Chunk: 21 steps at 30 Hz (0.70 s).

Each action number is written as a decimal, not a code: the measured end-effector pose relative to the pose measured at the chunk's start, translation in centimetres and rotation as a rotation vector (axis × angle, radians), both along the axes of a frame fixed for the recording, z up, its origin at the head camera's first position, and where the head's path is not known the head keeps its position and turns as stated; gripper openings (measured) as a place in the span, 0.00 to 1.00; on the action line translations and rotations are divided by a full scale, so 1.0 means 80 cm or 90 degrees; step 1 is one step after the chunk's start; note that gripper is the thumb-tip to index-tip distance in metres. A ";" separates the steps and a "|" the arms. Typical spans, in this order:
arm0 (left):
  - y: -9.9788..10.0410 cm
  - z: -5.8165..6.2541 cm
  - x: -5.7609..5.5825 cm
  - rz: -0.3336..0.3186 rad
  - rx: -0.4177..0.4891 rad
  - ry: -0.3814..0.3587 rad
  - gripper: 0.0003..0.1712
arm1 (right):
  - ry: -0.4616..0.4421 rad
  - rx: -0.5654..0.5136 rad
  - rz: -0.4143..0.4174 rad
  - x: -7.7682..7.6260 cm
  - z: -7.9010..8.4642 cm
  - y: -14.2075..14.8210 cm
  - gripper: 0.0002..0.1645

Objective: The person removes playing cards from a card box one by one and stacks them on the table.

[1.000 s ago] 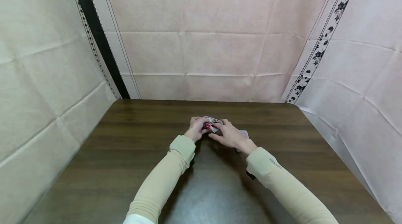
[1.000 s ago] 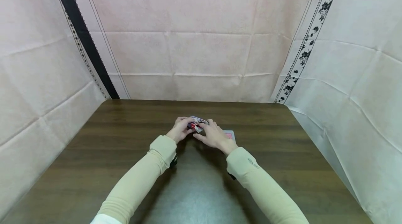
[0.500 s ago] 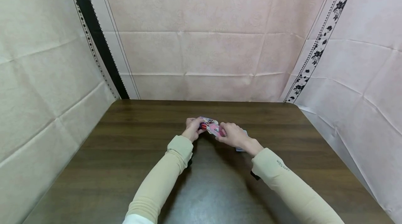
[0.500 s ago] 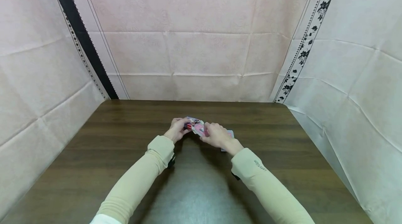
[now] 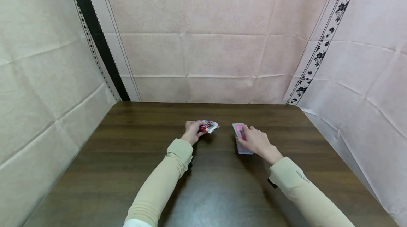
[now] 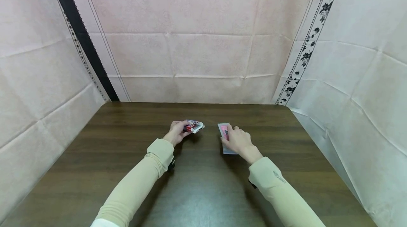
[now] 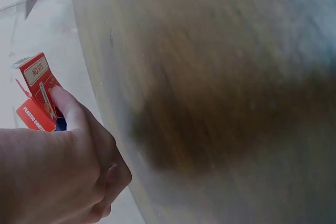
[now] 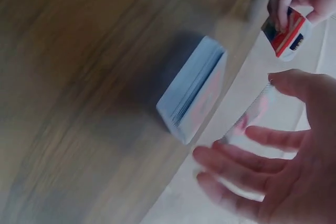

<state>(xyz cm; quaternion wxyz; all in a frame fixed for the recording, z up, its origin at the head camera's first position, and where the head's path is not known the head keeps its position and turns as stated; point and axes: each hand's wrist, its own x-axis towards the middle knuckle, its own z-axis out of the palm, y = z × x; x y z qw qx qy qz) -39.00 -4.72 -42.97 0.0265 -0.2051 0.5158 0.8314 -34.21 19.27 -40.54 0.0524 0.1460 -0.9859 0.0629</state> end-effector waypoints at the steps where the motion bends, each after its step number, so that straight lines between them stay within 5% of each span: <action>1: 0.000 -0.001 0.000 0.000 -0.002 0.000 0.19 | 0.003 0.022 -0.004 0.001 -0.002 0.002 0.31; 8: 0.001 -0.004 0.000 -0.009 0.001 0.001 0.19 | 0.018 0.104 -0.021 0.008 -0.015 0.003 0.28; 21: 0.000 -0.006 0.000 -0.016 -0.004 -0.013 0.23 | 0.032 0.147 -0.016 0.010 -0.023 -0.001 0.26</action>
